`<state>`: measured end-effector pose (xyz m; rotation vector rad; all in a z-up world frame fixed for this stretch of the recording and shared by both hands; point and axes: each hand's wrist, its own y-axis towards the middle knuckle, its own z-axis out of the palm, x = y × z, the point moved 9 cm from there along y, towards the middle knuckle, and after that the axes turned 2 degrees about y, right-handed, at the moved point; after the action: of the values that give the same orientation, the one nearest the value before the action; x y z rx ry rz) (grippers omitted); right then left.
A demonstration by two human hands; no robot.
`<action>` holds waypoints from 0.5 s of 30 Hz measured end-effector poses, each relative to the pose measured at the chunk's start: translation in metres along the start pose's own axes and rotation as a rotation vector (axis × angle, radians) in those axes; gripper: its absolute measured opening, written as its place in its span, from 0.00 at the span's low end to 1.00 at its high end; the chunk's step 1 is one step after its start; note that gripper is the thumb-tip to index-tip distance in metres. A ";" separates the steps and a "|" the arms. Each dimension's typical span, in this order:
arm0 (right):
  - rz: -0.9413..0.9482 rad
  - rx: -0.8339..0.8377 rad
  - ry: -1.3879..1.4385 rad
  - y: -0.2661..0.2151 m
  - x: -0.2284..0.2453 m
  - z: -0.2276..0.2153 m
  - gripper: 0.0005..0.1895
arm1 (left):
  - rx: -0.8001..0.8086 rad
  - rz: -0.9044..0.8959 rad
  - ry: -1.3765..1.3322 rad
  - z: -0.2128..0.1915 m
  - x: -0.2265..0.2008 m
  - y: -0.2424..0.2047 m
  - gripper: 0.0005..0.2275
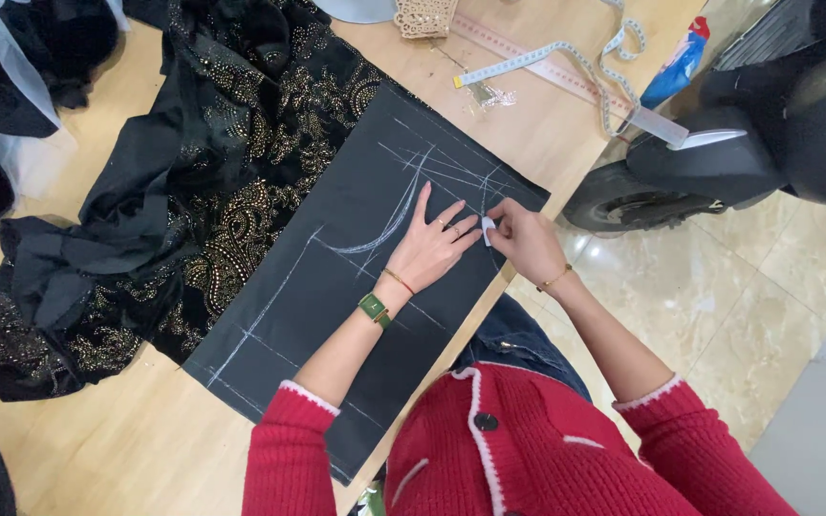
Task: The person places a beige lace trim on a black fabric piece with chalk markings, then uses a white chalk piece to trace the trim's edge. The person later uses a ruler to draw straight lines on the fabric.
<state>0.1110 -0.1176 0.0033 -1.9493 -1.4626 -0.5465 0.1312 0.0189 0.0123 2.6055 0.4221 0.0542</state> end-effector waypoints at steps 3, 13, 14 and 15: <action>-0.021 0.054 -0.040 -0.008 0.002 -0.001 0.14 | -0.002 0.002 0.008 -0.005 0.000 0.001 0.11; 0.101 0.177 -0.022 -0.033 -0.005 -0.010 0.18 | 0.030 -0.063 -0.047 -0.015 -0.018 -0.006 0.11; 0.111 0.149 -0.001 -0.031 -0.007 -0.009 0.18 | 0.027 -0.068 -0.049 -0.014 -0.020 -0.007 0.10; 0.121 0.122 0.020 -0.029 -0.009 -0.008 0.17 | 0.024 -0.073 -0.051 -0.014 -0.023 -0.008 0.10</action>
<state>0.0810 -0.1238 0.0102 -1.9163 -1.3243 -0.4115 0.1056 0.0257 0.0217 2.6063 0.5015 -0.0420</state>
